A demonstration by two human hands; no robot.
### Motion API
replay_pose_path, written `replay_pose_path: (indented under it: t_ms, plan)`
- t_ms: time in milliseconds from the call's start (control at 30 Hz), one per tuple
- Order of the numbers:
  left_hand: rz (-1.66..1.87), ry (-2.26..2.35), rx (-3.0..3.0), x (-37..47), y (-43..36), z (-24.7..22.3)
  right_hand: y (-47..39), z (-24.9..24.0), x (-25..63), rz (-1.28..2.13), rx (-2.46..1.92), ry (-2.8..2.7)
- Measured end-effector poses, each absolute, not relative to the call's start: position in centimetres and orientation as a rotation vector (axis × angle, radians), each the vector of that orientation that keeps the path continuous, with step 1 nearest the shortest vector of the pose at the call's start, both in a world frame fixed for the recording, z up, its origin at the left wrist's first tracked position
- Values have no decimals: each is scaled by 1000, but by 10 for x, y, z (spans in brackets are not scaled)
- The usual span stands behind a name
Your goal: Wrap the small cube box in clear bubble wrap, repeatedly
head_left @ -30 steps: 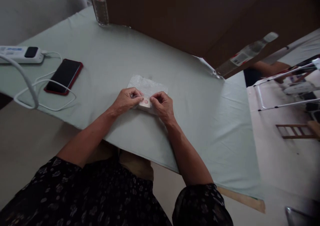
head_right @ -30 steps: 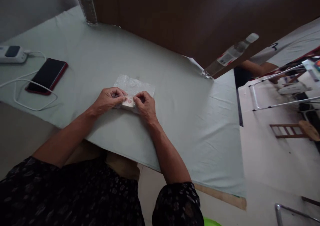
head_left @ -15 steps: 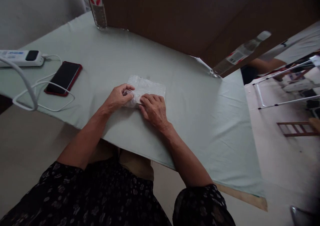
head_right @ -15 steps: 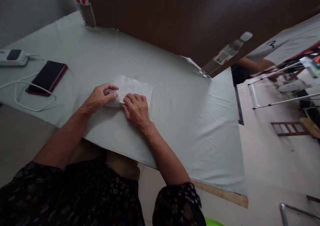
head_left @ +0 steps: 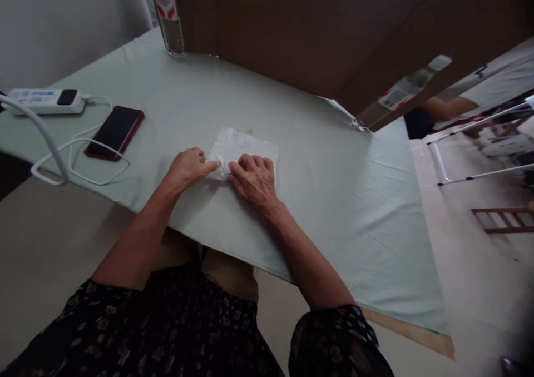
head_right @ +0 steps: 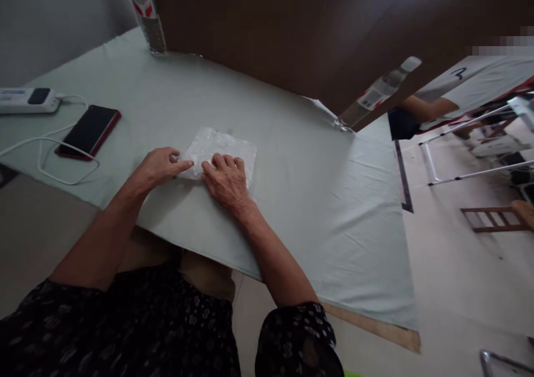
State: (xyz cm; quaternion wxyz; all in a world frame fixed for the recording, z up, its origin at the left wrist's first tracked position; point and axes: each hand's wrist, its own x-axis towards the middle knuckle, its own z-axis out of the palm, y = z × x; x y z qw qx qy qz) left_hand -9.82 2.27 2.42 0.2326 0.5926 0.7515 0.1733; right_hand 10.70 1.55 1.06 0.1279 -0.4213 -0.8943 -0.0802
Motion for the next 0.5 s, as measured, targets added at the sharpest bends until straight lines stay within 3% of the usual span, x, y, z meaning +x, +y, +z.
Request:
replay_pose_path:
  t_ms: [200,500]
  plan:
    - [634,1814,1610,-96,31,13,15,9,105,-180,-1219,-2579]
    - [931,1864,1638,-67,28,20,15,12,104,-111,-1227,-2548]
